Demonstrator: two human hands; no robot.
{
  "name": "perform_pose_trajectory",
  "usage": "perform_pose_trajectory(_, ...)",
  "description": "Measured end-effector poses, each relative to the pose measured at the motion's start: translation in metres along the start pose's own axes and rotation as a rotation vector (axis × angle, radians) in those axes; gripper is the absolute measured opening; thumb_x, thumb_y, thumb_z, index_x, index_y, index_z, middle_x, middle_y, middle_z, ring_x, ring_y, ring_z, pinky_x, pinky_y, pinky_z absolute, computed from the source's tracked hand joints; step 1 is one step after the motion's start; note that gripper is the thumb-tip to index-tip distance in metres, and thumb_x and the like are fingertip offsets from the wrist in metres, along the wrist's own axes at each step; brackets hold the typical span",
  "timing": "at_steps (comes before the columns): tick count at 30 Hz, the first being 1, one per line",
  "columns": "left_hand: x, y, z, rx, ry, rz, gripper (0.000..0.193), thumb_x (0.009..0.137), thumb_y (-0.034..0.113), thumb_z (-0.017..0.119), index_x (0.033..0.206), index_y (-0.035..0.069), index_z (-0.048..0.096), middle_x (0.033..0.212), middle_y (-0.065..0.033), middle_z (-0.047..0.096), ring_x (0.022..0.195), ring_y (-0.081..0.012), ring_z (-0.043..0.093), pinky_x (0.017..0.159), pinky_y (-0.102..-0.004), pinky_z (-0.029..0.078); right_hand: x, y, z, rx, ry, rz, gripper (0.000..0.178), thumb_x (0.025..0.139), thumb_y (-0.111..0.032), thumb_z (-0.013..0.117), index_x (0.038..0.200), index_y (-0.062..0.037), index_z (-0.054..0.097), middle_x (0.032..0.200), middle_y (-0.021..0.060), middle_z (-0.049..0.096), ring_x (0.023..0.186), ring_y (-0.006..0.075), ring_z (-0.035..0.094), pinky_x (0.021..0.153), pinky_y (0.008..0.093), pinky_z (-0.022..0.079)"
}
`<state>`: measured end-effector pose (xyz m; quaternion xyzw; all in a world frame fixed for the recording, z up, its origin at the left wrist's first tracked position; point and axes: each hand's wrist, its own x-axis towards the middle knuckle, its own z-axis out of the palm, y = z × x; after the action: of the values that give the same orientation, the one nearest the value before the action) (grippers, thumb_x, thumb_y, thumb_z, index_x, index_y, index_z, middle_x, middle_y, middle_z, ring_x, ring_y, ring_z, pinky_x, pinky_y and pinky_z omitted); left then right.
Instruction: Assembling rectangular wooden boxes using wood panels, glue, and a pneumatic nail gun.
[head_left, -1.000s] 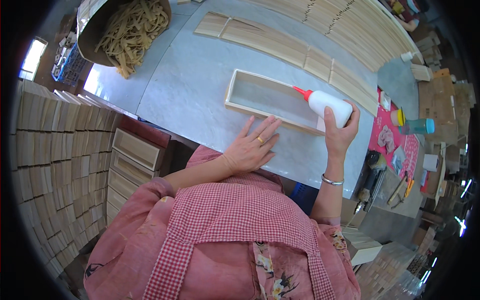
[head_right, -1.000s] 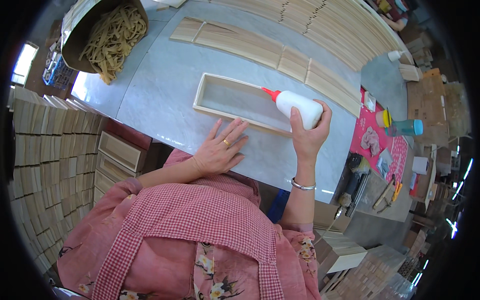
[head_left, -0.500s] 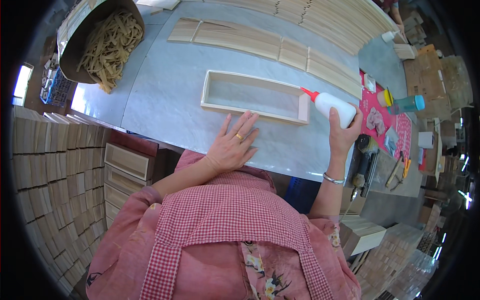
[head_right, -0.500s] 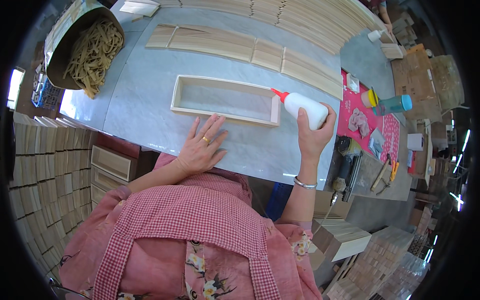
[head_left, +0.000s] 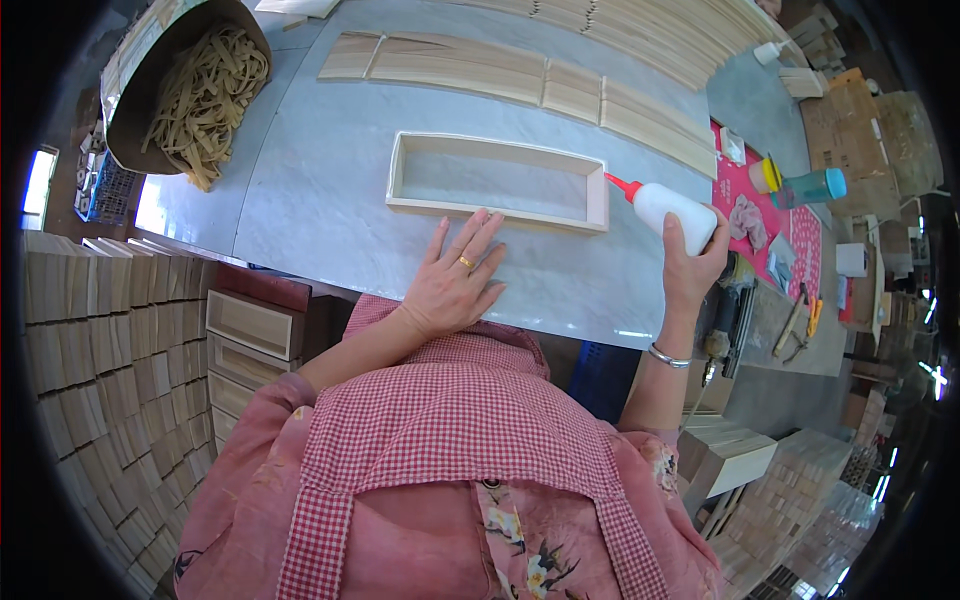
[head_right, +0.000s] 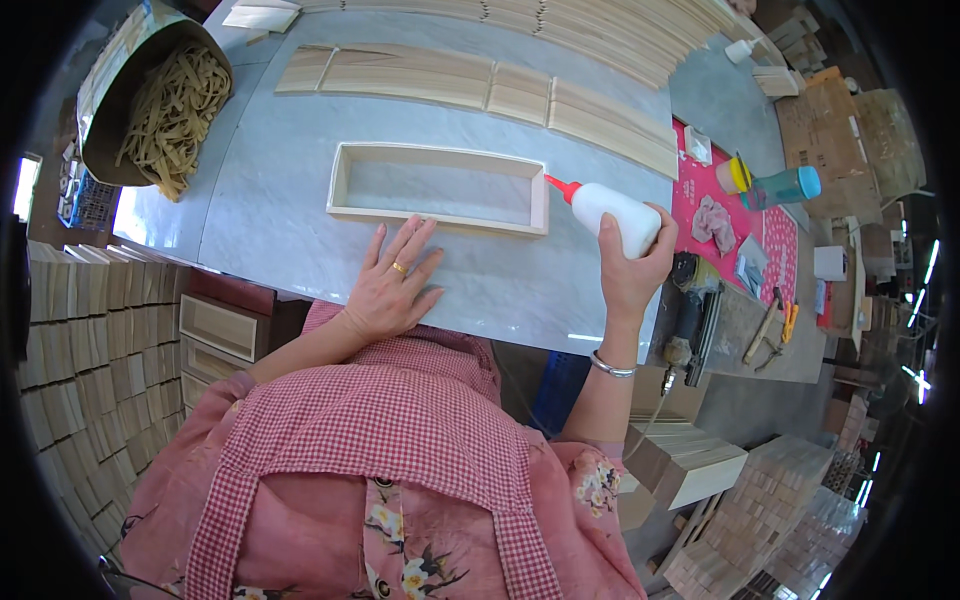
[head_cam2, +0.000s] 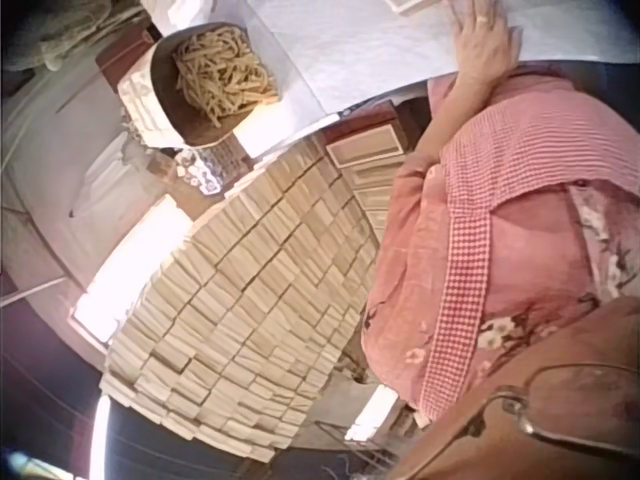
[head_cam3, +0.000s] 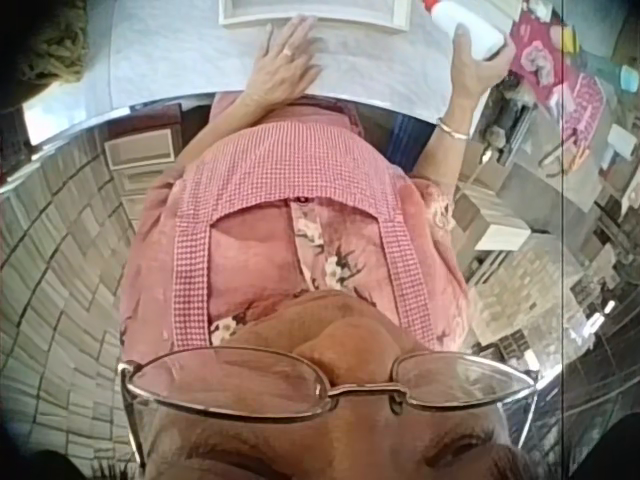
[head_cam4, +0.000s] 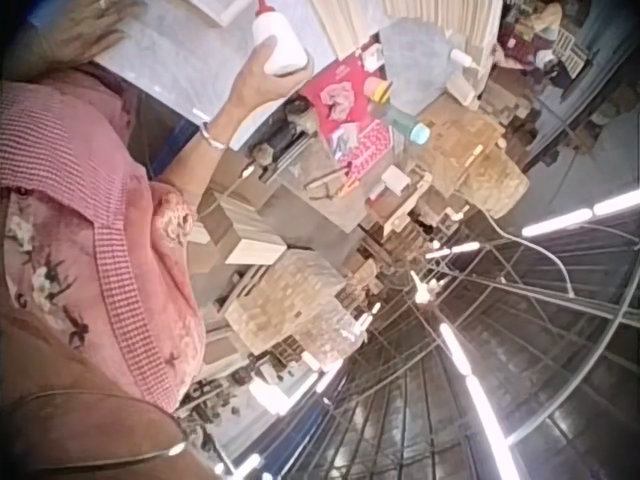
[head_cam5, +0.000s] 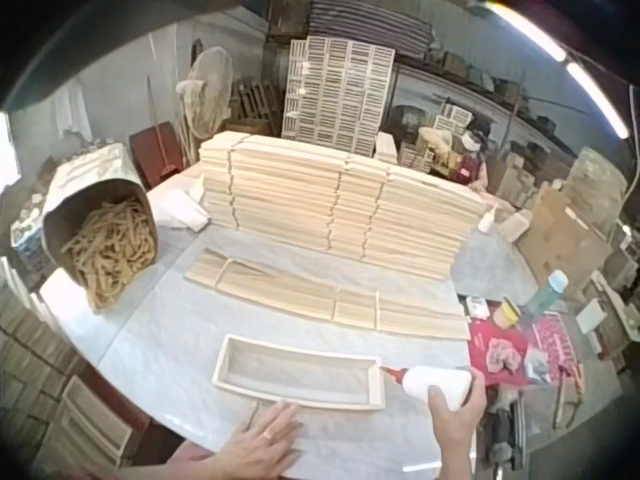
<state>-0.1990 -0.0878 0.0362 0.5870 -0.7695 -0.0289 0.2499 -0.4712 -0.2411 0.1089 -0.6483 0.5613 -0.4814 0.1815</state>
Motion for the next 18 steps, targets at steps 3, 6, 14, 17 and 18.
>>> perform_pose_trajectory(3,0.000,-0.001,0.001,0.014,0.020,0.008,0.042,0.094,0.031,0.062,0.125,0.003,0.060,0.165,-0.0150,0.029,0.156,-0.0300,0.023,0.124,-0.0541,0.015,-0.008,-0.005,-0.011,-0.025,-0.015,0.020,0.049,0.081,-0.016,0.081,0.122,-0.0048,0.057,0.112,0.0133,0.063,0.094,0.0244,0.061,0.083,0.0347,0.052)
perform_pose_trajectory(6,0.000,-0.001,0.002,0.016,0.025,0.009,0.042,0.094,0.031,0.063,0.125,0.003,0.060,0.165,-0.0150,0.029,0.156,-0.0300,0.023,0.124,-0.0540,0.015,-0.019,-0.009,-0.021,-0.038,-0.023,0.036,0.048,0.081,-0.016,0.081,0.121,-0.0046,0.057,0.112,0.0134,0.063,0.094,0.0243,0.060,0.083,0.0345,0.052)
perform_pose_trajectory(14,-0.002,-0.004,0.000,0.018,0.023,0.011,0.043,0.094,0.031,0.062,0.126,0.003,0.060,0.165,-0.0158,0.029,0.156,-0.0310,0.022,0.124,-0.0538,0.015,-0.046,-0.019,-0.040,-0.014,-0.044,0.069,0.047,0.081,-0.014,0.079,0.121,-0.0044,0.057,0.112,0.0121,0.063,0.094,0.0230,0.060,0.084,0.0342,0.051)
perform_pose_trajectory(17,-0.007,-0.007,0.002,0.028,0.027,-0.003,0.043,0.093,0.031,0.064,0.128,0.005,0.061,0.165,-0.0169,0.029,0.155,-0.0338,0.023,0.124,-0.0526,0.016,-0.051,-0.032,-0.024,0.130,-0.059,0.175,0.047,0.081,-0.013,0.078,0.122,-0.0045,0.056,0.112,0.0115,0.062,0.094,0.0223,0.059,0.084,0.0336,0.051)
perform_pose_trajectory(18,-0.008,-0.008,0.007,0.010,0.052,0.037,0.043,0.093,0.031,0.065,0.128,0.006,0.062,0.161,-0.0175,0.034,0.153,-0.0345,0.027,0.123,-0.0526,0.018,-0.055,-0.039,-0.013,0.204,-0.068,0.233,0.047,0.081,-0.013,0.078,0.122,-0.0045,0.056,0.112,0.0112,0.061,0.094,0.0219,0.059,0.084,0.0334,0.051)
